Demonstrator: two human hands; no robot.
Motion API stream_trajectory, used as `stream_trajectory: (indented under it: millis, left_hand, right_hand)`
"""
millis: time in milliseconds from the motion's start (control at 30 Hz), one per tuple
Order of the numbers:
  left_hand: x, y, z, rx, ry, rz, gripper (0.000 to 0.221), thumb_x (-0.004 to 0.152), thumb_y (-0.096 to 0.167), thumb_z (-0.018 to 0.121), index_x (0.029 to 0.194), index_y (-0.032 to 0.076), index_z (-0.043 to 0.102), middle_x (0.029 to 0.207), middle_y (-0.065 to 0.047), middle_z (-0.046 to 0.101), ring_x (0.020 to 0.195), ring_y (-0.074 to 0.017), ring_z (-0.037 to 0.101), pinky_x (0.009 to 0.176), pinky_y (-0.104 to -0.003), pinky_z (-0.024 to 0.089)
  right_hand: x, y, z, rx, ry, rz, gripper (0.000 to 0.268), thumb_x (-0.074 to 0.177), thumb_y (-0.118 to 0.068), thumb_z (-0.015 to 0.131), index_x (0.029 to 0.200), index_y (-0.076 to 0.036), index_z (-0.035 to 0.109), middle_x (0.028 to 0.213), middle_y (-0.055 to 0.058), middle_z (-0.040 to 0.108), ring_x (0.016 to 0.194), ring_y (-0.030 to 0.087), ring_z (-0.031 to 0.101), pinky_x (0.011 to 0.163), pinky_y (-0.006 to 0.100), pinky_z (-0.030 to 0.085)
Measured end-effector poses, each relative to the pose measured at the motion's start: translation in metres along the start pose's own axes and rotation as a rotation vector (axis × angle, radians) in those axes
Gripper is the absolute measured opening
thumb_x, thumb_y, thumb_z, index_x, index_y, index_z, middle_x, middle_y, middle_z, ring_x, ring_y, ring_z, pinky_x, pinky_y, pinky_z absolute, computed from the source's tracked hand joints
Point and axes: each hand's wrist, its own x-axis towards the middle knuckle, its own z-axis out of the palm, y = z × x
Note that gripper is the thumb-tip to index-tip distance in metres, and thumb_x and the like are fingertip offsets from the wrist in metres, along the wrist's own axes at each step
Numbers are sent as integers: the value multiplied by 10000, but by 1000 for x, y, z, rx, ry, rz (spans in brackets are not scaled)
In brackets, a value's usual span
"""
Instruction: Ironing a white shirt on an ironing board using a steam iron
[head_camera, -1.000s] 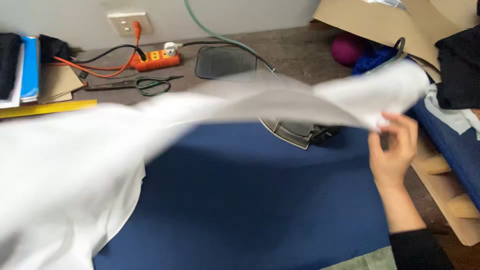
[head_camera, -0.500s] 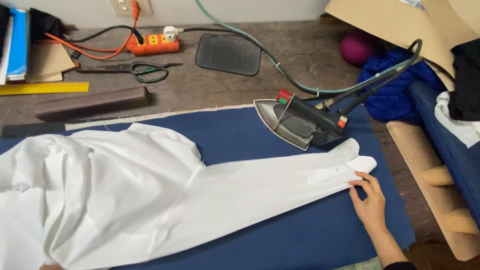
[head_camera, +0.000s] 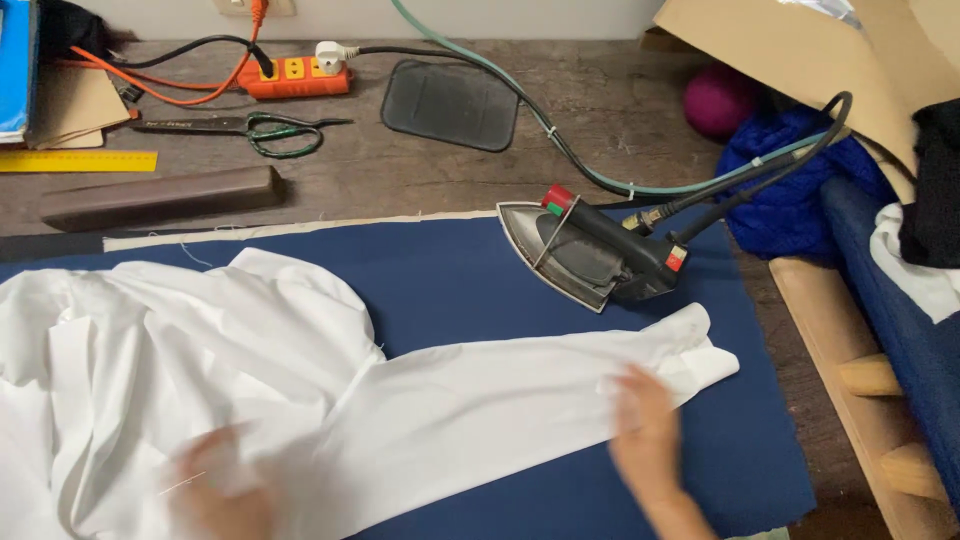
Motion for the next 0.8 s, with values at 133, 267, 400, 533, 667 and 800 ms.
stream_trajectory:
  millis: [133,267,400,533,667,800]
  left_hand:
    - [32,92,125,491,-176,454,303,778,91,522,1063,93,624,1078,-82,638,836,-228,590,689,-351,440]
    - [56,80,152,1221,-245,738,554,736,122,510,1289,108,497,1286,-121,490,1146,-313,483,944,-500,369]
    - [36,107,141,1161,55,720,612,791,181,548,1375,78,398,1444,-105,423,1336,-322,405,1052,-483,348]
    - [-1,84,101,1311,-294,1157,881,697,444,615,1460,105,335,1514,-134,340,1398,-341,317,1093,-538,283]
    - [-16,28,35,1240,-211,1292,397,1018,122,262,1275,165,562,1350,-78,550,1247,-232,520,1037,-437,400]
    - [-2,-1,-6,1187,-181,1398,280,1009,113,360,1178,149,581,1277,-80,603,1161,-223,591,960,-369,453]
  right_hand:
    - [9,-68,37,192,-312,-349,283,926,-52,399,1099,-43,622,1125,149,621,1058,315,583,924,432,424]
    - [36,-11,69,148,-339,-267,275,882,-31,463,1077,-88,649,1106,129,633,1094,303,575,967,434,445]
    - [50,12,33,-113,-220,-175,296,898,-112,554,1188,-90,609,1270,125,561,1129,319,538,948,452,415]
    - [34,11,-8,-74,-292,-275,359,915,-175,519,1264,-102,554,1372,102,523,1247,273,510,1023,424,387]
    - [17,58,-48,-123,-410,-410,449,825,-104,610,1269,-154,570,1361,48,543,1268,245,512,1076,477,390]
    - [18,84,-47,-177,-342,-573,316,813,-42,603,1120,-115,608,1202,60,620,1091,227,600,1024,452,435]
